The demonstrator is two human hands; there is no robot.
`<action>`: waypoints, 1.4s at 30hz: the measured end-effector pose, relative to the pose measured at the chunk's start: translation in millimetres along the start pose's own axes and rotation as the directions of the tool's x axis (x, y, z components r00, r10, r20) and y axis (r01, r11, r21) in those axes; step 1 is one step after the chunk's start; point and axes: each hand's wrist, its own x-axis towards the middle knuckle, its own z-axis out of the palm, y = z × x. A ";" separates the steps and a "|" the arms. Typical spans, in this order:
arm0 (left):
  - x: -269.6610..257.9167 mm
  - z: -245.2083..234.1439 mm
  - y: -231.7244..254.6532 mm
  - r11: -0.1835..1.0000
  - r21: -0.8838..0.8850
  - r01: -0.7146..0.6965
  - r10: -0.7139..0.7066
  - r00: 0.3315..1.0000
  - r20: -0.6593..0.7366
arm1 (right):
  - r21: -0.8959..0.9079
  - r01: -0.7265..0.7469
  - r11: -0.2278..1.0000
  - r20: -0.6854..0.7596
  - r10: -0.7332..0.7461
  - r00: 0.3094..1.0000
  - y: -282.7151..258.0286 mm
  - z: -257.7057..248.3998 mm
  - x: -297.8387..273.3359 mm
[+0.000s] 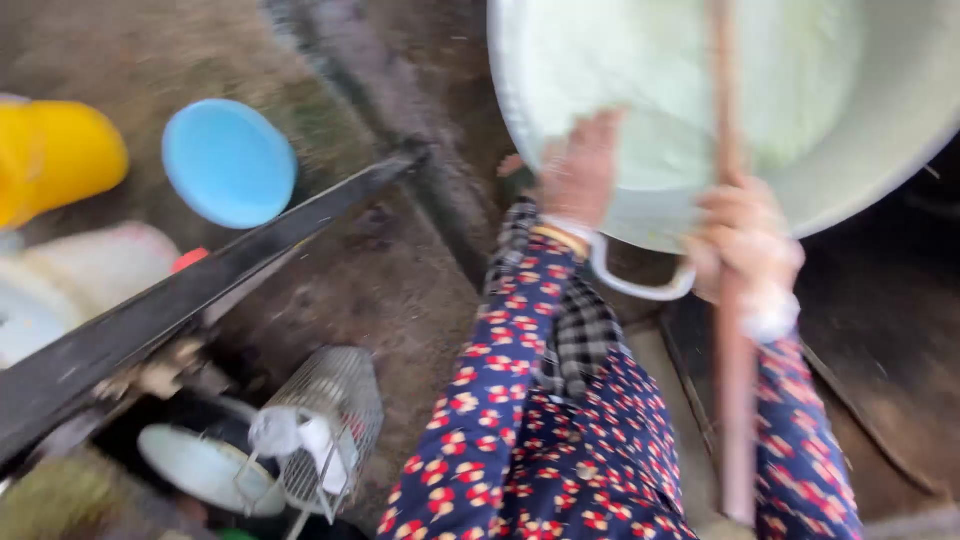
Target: Stirring a large pot of white liquid mixture using a long wooden paddle in a bakery production area.
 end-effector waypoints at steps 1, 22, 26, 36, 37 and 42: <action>-2.8 5.0 3.5 0.996 -0.084 -0.002 0.004 1.000 0.021 | -0.067 -0.072 0.995 -0.061 0.068 0.996 -14.0 -15.8 6.9; -10.6 18.4 9.5 0.984 -0.152 -0.095 0.103 0.993 0.049 | -0.122 -0.147 0.982 0.031 0.151 0.988 -24.8 5.8 7.5; 0.2 6.0 2.7 0.964 -0.249 -0.094 0.133 0.980 0.145 | -0.204 -0.219 0.954 -0.098 0.203 0.974 -0.6 -18.5 -2.6; 2.2 1.8 3.4 0.961 -0.271 -0.062 0.131 0.961 0.244 | 0.093 -0.420 0.903 -0.517 0.404 0.754 -105.0 -111.8 -16.7; 2.2 2.8 3.6 0.960 -0.274 -0.058 0.129 0.960 0.247 | 0.170 -0.413 0.895 -0.463 0.443 0.768 -109.6 -115.3 -22.1; -2.9 14.8 4.8 0.965 -0.254 -0.071 0.136 0.959 0.247 | 0.285 -0.443 0.850 -0.342 0.521 0.782 -113.9 -67.2 0.5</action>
